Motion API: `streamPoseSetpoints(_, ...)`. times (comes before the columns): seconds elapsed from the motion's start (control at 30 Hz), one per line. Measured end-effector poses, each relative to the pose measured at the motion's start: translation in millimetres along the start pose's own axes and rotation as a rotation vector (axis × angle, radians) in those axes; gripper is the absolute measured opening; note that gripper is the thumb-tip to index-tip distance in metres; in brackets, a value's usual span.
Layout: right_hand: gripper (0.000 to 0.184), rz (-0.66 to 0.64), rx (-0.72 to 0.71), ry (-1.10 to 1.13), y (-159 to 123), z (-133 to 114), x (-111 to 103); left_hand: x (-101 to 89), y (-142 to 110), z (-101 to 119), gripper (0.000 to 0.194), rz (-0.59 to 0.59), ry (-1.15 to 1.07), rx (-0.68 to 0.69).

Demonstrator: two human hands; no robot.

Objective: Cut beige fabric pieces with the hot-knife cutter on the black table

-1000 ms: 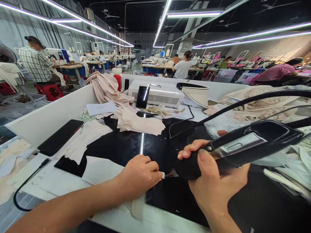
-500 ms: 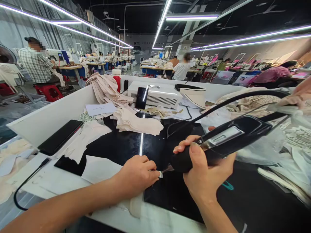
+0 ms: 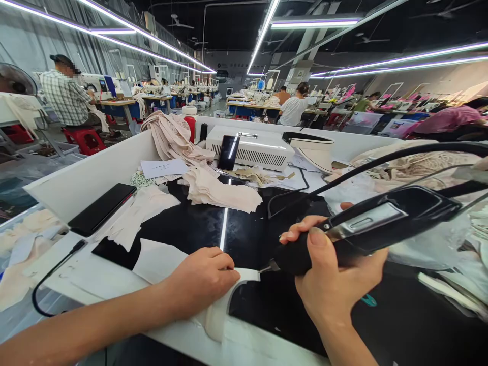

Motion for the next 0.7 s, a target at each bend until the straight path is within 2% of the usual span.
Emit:
streamPoseSetpoints(0.13, 0.045, 0.005, -0.002, -0.016, 0, -5, 2, -0.2, -1, -1, 0.012, 0.039, -0.031, -0.014)
streamPoseSetpoints(0.37, 0.048, 0.069, 0.065, 0.021, 1, -6, 4, 2.3, -1, -2, 0.015, 0.048, -0.027, -0.025)
streamPoseSetpoints(0.7, 0.048, -0.003, 0.094, 0.082, -3, -1, 24, 2.1, 0, 0, 0.019, 0.059, -0.03, -0.031)
Point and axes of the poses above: each hand's wrist, its own y-axis towards the middle knuckle, its own x-axis out of the palm, z = x × y, the point moved 10 cm from there along y, towards the middle knuckle, and after that the axes turned 8 degrees about x, right-handed, at the moved point
